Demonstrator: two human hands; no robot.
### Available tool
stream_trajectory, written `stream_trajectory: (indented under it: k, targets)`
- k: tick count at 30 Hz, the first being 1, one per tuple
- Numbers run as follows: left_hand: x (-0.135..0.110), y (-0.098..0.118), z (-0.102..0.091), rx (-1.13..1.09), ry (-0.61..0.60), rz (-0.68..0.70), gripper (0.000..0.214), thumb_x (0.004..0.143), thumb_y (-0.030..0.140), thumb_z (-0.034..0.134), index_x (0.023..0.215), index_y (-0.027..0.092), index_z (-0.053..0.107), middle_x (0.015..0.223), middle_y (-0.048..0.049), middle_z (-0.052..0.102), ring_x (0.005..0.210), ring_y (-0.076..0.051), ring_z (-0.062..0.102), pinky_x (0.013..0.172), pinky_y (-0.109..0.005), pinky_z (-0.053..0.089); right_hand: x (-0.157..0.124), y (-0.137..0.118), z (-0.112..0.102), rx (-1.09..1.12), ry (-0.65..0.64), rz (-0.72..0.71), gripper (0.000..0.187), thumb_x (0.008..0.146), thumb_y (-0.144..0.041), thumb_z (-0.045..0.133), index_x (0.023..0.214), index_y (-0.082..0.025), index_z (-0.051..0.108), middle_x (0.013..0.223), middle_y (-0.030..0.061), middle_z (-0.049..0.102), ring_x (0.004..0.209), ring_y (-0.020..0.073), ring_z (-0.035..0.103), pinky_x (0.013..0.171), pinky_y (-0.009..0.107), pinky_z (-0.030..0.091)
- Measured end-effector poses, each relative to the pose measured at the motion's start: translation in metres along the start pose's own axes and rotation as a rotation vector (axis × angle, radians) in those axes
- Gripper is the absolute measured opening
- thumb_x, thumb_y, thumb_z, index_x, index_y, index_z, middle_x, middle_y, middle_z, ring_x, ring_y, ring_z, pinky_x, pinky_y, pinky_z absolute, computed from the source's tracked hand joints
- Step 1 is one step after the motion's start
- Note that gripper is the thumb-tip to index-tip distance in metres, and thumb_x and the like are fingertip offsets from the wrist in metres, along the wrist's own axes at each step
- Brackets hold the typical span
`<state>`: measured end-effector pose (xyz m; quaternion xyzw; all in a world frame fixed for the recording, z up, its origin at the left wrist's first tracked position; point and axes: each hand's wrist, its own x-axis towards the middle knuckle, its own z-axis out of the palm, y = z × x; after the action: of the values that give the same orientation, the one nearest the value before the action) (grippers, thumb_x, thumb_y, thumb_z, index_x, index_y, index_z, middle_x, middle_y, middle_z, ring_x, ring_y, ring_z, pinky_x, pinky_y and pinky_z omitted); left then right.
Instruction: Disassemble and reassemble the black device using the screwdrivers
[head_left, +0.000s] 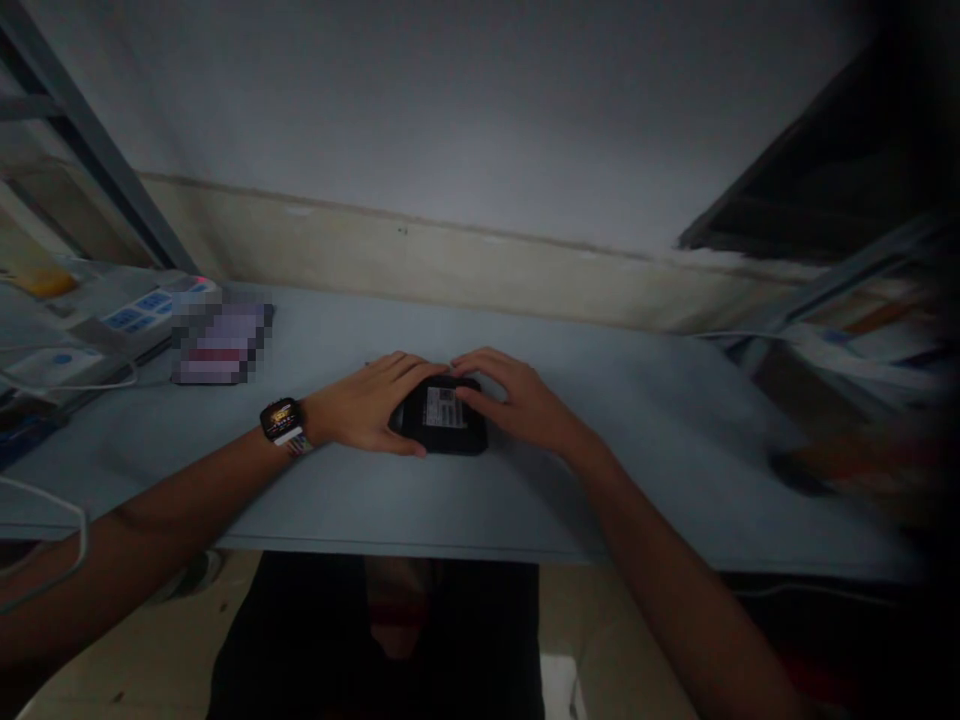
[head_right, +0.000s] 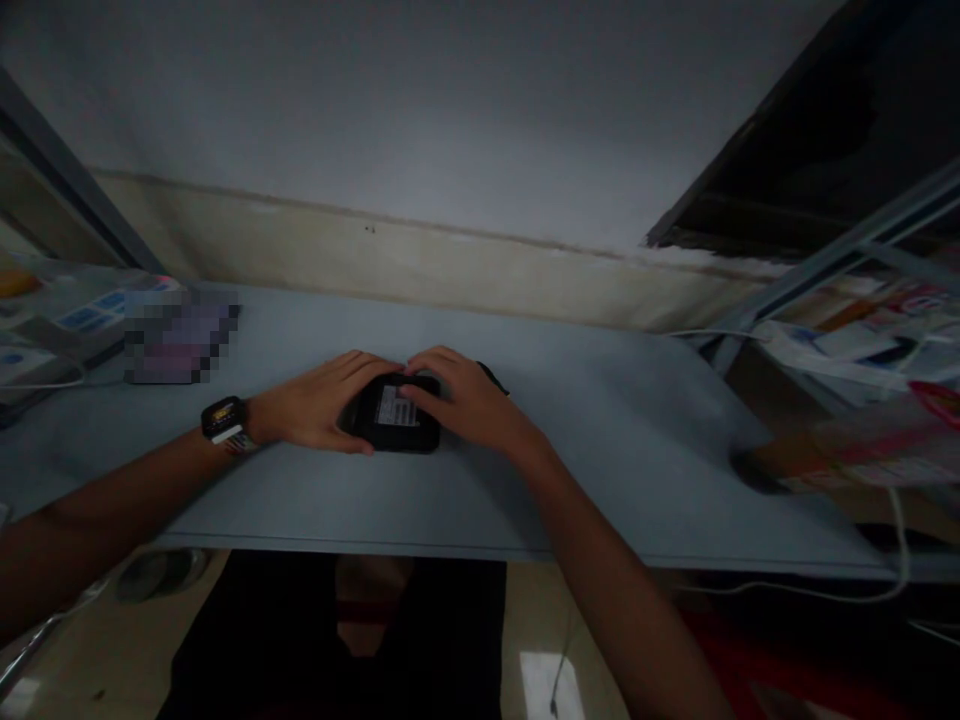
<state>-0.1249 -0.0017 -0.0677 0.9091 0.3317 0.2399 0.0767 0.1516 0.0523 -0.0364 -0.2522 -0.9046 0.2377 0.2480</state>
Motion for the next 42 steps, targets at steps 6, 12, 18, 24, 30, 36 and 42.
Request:
stream_trajectory:
  k: [6,12,18,24,30,36,42]
  targets:
    - [0.002,0.005,-0.001,-0.028,0.017,0.018,0.101,0.083,0.057,0.087,0.161,0.017,0.037,0.143,-0.0209,0.062,0.13,-0.037,0.062,0.112,-0.057,0.053,0.003,0.007,-0.001,-0.023,0.024,-0.02,0.019,0.103,-0.039,0.067,0.113,-0.024,0.073,0.116,0.0078,0.076,0.112,0.0245,0.072,0.105,0.045,0.055]
    - [0.002,0.004,0.002,-0.039,0.017,-0.016,0.099,0.082,0.057,0.087,0.159,0.016,0.041,0.144,-0.0206,0.061,0.131,-0.038,0.061,0.114,-0.057,0.051,0.0,0.003,0.008,0.001,-0.128,-0.042,0.044,0.091,-0.047,0.082,0.129,-0.027,0.07,0.133,0.01,0.069,0.127,0.0277,0.066,0.115,0.049,0.052]
    - [0.002,0.003,0.003,-0.069,0.011,-0.026,0.103,0.079,0.059,0.087,0.16,0.015,0.04,0.144,-0.0212,0.06,0.133,-0.039,0.059,0.115,-0.058,0.05,-0.001,0.003,0.013,-0.062,-0.168,-0.084,0.072,0.077,-0.047,0.094,0.139,-0.024,0.064,0.146,0.0144,0.061,0.135,0.0306,0.061,0.118,0.05,0.05]
    - [0.004,0.006,0.002,-0.068,0.032,-0.027,0.103,0.076,0.058,0.088,0.159,0.016,0.043,0.143,-0.0206,0.062,0.13,-0.04,0.061,0.113,-0.059,0.051,-0.003,-0.002,0.012,-0.19,-0.147,-0.12,0.071,0.074,-0.046,0.092,0.136,-0.023,0.065,0.145,0.0156,0.063,0.132,0.0338,0.063,0.115,0.053,0.051]
    - [0.005,0.008,-0.003,0.009,0.016,-0.013,0.097,0.078,0.064,0.086,0.153,0.017,0.045,0.142,-0.0208,0.062,0.127,-0.039,0.064,0.108,-0.056,0.054,-0.003,-0.005,0.01,-0.227,-0.156,-0.113,0.067,0.076,-0.048,0.09,0.134,-0.022,0.066,0.14,0.0152,0.065,0.127,0.0339,0.064,0.113,0.053,0.052]
    - [0.004,0.008,-0.007,0.044,0.007,-0.01,0.095,0.077,0.07,0.085,0.148,0.018,0.049,0.14,-0.019,0.064,0.122,-0.037,0.068,0.105,-0.052,0.057,-0.003,-0.004,0.009,-0.207,-0.167,-0.118,0.067,0.075,-0.044,0.091,0.134,-0.024,0.066,0.142,0.0143,0.064,0.128,0.0335,0.064,0.114,0.053,0.051]
    - [0.003,0.005,-0.009,-0.023,0.008,0.02,0.093,0.078,0.064,0.087,0.15,0.02,0.048,0.142,-0.0183,0.063,0.123,-0.034,0.069,0.107,-0.049,0.058,-0.004,-0.002,0.007,-0.236,-0.197,-0.134,0.07,0.079,-0.043,0.088,0.143,-0.027,0.065,0.145,0.0132,0.061,0.131,0.0337,0.061,0.116,0.055,0.05]
